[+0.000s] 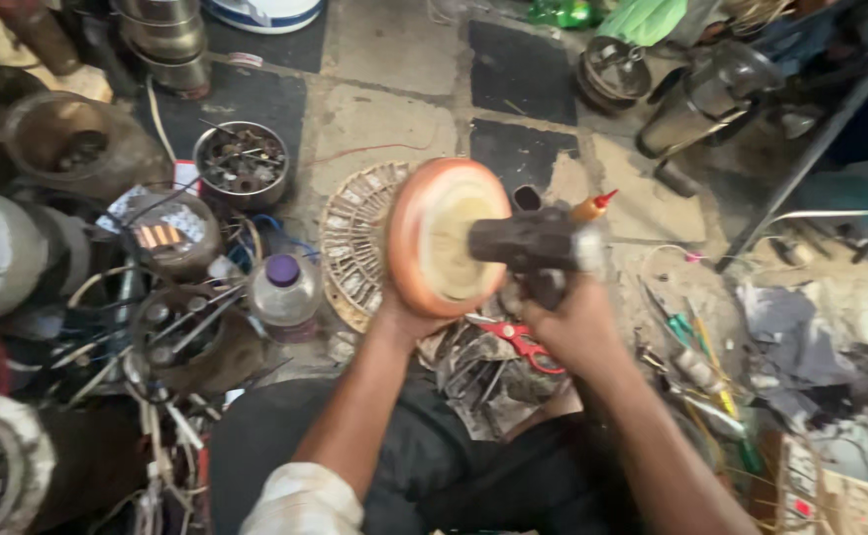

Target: The person sits on the floor and uses a hammer to tap a metal plate, then uses scissors to cut a small piece of material. They assemble a motor stator with a rotor, securing the components by repeatedly tapping them with a hammer.

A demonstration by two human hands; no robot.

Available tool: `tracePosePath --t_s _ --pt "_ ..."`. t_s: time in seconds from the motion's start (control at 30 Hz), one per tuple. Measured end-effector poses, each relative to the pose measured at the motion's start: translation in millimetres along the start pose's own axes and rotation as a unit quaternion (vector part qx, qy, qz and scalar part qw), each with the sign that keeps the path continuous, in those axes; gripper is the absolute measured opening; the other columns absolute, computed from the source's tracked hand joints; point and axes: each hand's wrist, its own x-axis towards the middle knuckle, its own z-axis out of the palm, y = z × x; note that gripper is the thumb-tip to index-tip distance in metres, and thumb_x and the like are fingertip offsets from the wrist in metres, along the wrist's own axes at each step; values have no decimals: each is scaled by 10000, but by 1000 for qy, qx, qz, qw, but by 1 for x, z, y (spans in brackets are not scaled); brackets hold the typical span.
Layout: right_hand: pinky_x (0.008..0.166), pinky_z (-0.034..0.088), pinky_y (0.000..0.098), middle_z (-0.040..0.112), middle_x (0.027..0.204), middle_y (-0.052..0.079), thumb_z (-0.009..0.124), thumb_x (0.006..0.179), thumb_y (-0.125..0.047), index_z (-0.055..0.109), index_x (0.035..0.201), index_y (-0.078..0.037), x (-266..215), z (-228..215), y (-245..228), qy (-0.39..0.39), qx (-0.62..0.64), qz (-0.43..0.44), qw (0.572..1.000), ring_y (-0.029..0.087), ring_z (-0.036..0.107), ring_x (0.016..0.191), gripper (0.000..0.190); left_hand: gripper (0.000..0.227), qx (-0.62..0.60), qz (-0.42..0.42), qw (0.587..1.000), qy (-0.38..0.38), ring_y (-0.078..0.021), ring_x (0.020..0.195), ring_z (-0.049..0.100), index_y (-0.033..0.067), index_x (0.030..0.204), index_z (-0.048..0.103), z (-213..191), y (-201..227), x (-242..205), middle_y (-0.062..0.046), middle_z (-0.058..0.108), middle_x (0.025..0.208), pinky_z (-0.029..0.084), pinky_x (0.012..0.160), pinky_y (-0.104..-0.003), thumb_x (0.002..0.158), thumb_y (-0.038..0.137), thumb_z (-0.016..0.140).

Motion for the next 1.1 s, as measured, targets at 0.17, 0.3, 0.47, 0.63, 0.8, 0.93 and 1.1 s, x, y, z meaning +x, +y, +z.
tracePosePath --t_s 0.17,0.3,0.47,0.63,0.8,0.93,1.1 --pt "756 576 343 730 990 99 732 792 -107 639 1228 -18 0 -16 1 -6 -18 114 993 180 691 848 454 620 4 14 999 29 -369 1297 572 87 1490 475 -3 6 -4 -159 548 1469 499 1055 -560 1047 520 477" --pt "779 577 334 749 1014 98 735 823 -156 628 1222 -21 -9 -20 -2 46 -79 123 988 163 733 892 434 594 -20 2 1000 -13 -378 1295 567 79 1485 469 0 3 0 -168 544 1461 496 1050 -565 1049 482 494" --pt "754 582 361 780 855 136 754 784 -158 740 1073 -55 4 -17 -11 -54 -183 219 957 209 758 792 307 551 256 83 963 12 -325 1381 521 91 1529 447 5 4 -6 -142 522 1524 461 1160 -554 1045 320 573" --pt "760 570 363 765 934 128 740 810 -165 720 1120 -49 -6 -27 -14 35 -120 78 989 202 726 851 331 570 -81 4 996 -41 -395 1242 587 45 1436 480 2 6 -1 -198 568 1405 528 1012 -574 1019 430 534" --pt "755 580 355 770 835 107 775 734 -127 728 1104 -80 1 2 -7 -69 -154 163 972 192 745 760 376 509 137 52 989 2 -338 1372 546 96 1537 461 -7 0 4 -156 534 1523 488 1134 -570 1078 316 479" --pt "778 569 374 744 978 119 748 796 -144 677 1126 -60 -1 -27 -13 43 -55 90 994 209 717 876 348 552 -21 13 1000 14 -404 1308 572 65 1501 484 -2 12 -2 -190 556 1478 522 1051 -600 1098 438 428" --pt "732 538 391 725 896 124 802 722 -74 675 1145 -29 2 -14 1 -18 -227 110 968 225 675 804 444 608 -71 -12 997 -13 -434 1259 577 83 1455 502 8 2 2 -183 563 1431 533 987 -623 1039 524 455"
